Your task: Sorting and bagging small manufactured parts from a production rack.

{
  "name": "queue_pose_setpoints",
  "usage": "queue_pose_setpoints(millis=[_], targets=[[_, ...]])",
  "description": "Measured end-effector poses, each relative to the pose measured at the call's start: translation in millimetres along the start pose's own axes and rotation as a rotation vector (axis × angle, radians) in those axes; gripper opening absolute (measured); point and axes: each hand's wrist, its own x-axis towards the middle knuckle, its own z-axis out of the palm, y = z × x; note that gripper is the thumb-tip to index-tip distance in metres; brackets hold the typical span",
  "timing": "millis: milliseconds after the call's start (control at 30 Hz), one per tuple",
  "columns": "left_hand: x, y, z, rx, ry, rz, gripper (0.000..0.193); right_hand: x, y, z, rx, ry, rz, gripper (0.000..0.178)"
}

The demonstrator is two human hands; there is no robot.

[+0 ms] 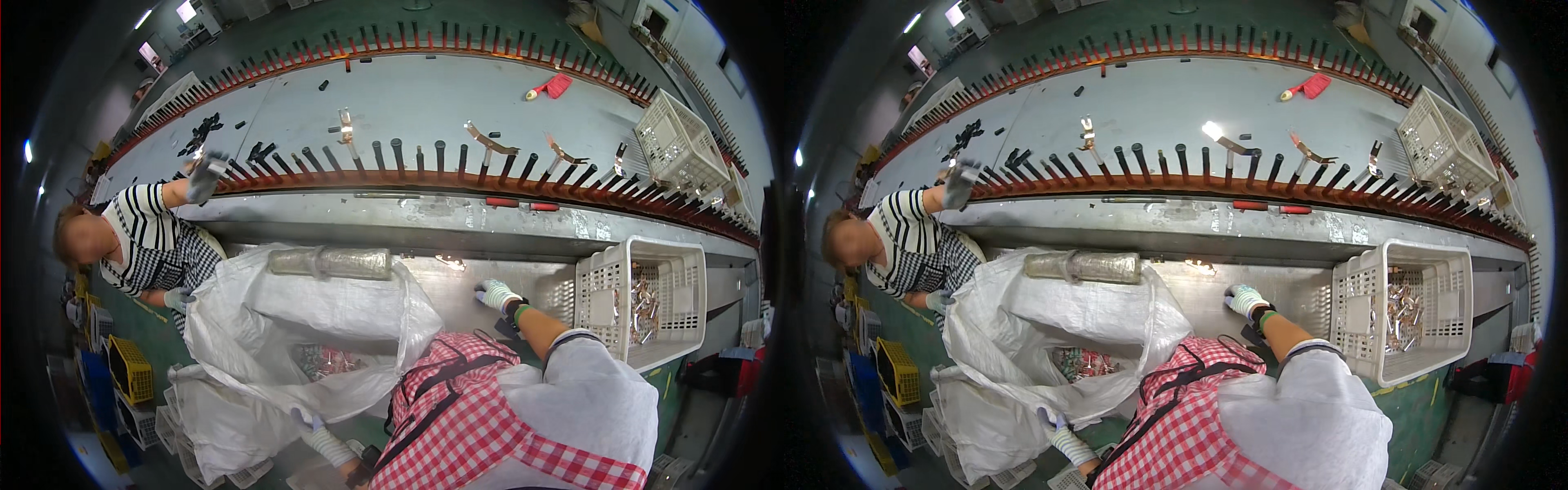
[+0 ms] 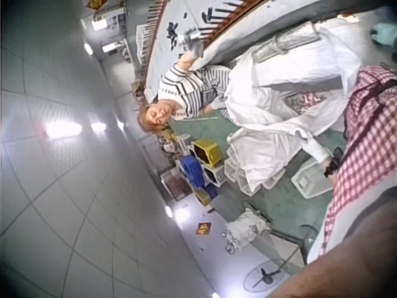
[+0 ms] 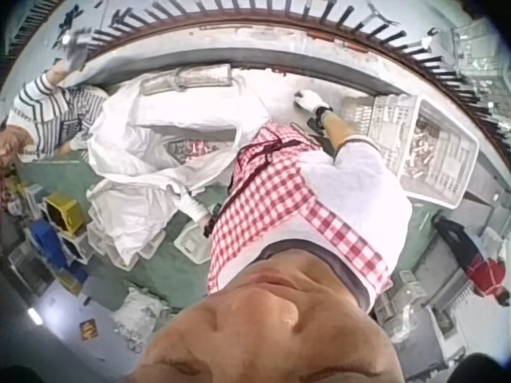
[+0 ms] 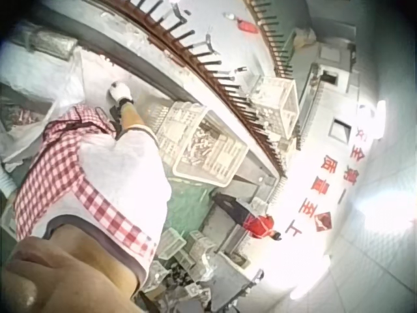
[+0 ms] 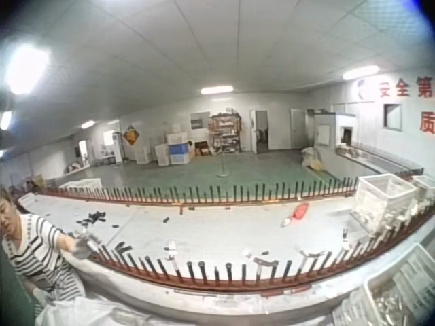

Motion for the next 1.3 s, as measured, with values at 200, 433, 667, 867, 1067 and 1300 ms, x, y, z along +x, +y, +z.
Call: queue_pose_setpoints(millis=[200,433,667,867,1067,1300], targets=[[-0.1,-2.2,-0.8,-0.032,-0.007,0.003,0.058,20.3,-42.1,-7.2,-0.001,-0.017,-0.127,0.029],[-38.6,86.9,38.5,-0.009,-0.025,-0.04,0.051,51.4,-46.1,-29.2,0.046,0.309,-0.096,0.027],[-52.0,99.8,17.3,-0.024,0.051,-0.056,0.057,18.5,-133.9,-166.1,0.71,1.334,-0.361,0.036],[-68.3,150.4,35.2,-0.066,0.033,-0.183,0.058,69.6,-140.9,-213.3,0.653,1.252,-0.158,0.037],[-63.8,152.5,34.4,0.012,0.066,-0.255,0.054,-3.2,-209.1,-264.8,1.087,1.16,-0.766,0.027],[-71.6,177.9,37.2,-0.001,0.059,-0.242,0.052,-43.4,-122.8,-261.1,1.036,1.722,-0.389,0.03]])
